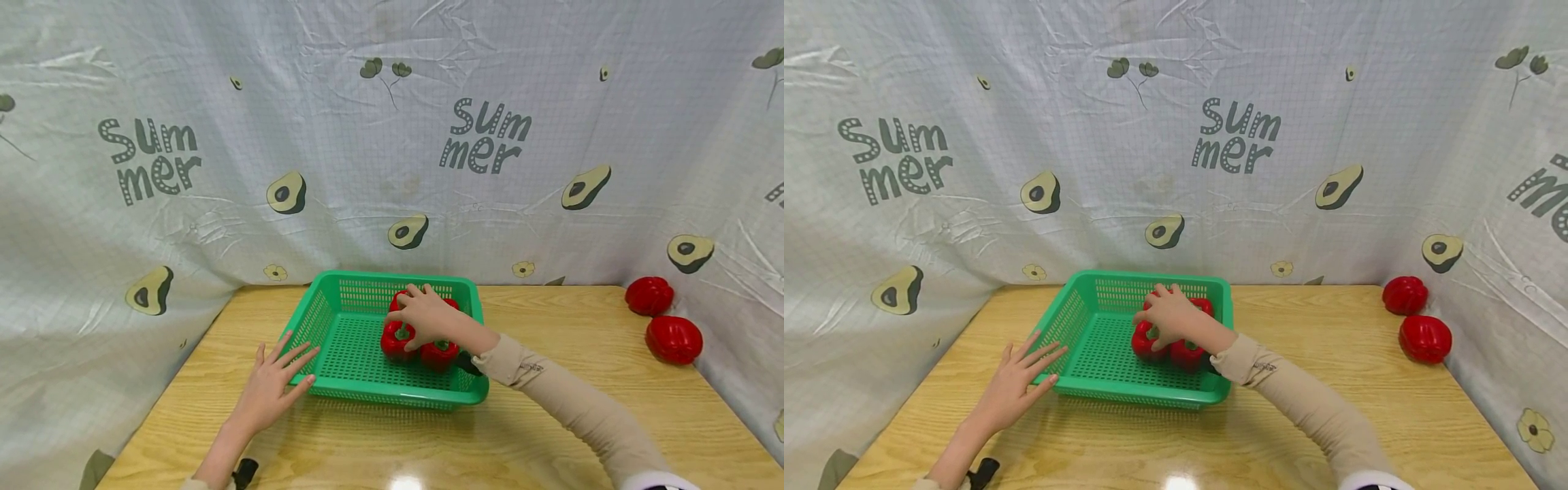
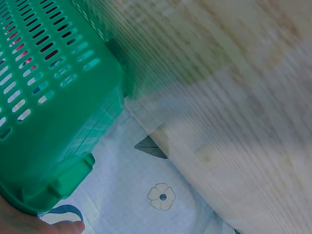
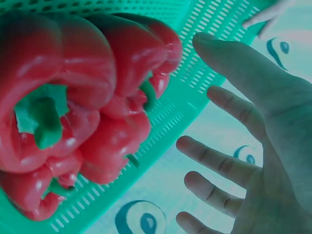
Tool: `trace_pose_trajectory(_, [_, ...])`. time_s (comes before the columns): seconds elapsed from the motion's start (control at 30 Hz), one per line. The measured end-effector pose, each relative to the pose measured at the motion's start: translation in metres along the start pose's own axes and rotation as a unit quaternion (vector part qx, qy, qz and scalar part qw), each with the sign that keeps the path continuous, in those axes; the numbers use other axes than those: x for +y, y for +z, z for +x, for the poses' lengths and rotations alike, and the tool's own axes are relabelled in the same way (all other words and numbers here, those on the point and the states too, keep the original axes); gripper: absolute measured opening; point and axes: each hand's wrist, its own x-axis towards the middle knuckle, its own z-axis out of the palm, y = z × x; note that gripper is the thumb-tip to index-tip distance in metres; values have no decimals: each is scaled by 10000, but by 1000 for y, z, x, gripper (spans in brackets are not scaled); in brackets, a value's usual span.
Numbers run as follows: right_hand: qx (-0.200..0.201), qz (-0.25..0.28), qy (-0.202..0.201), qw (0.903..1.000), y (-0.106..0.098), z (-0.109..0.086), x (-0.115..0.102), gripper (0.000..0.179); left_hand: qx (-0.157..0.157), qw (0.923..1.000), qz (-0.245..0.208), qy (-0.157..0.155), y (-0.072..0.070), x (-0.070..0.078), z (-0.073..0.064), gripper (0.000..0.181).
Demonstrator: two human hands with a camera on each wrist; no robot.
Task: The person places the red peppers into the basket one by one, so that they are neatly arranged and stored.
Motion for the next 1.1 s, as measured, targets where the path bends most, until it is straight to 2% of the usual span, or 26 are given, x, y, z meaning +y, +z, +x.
trace_pose_trajectory(0.23, [515, -40, -108, 9986, -3, -17, 5, 47, -6, 10000, 0, -18, 1, 0, -1, 48])
trace_pose_trajectory(0.53, [881, -106, -97, 9960, -7, -46, 12, 43, -17, 10000, -55, -55, 1, 1, 0, 48])
trace_pose_trajectory(0.7, [1142, 152, -103, 9933, -5, -63, 15, 38, -3, 10000, -16, -53, 0, 0, 0, 48])
trace_pose_trajectory(0.9, [1562, 174, -169, 9874, 7, -82, 20, 33, 6, 10000, -17, -51, 1, 0, 0, 49])
trace_pose_trajectory(1.1, [1750, 131, -125, 9844, 22, -101, 27, 32, 2, 10000, -59, -63, 1, 0, -1, 49])
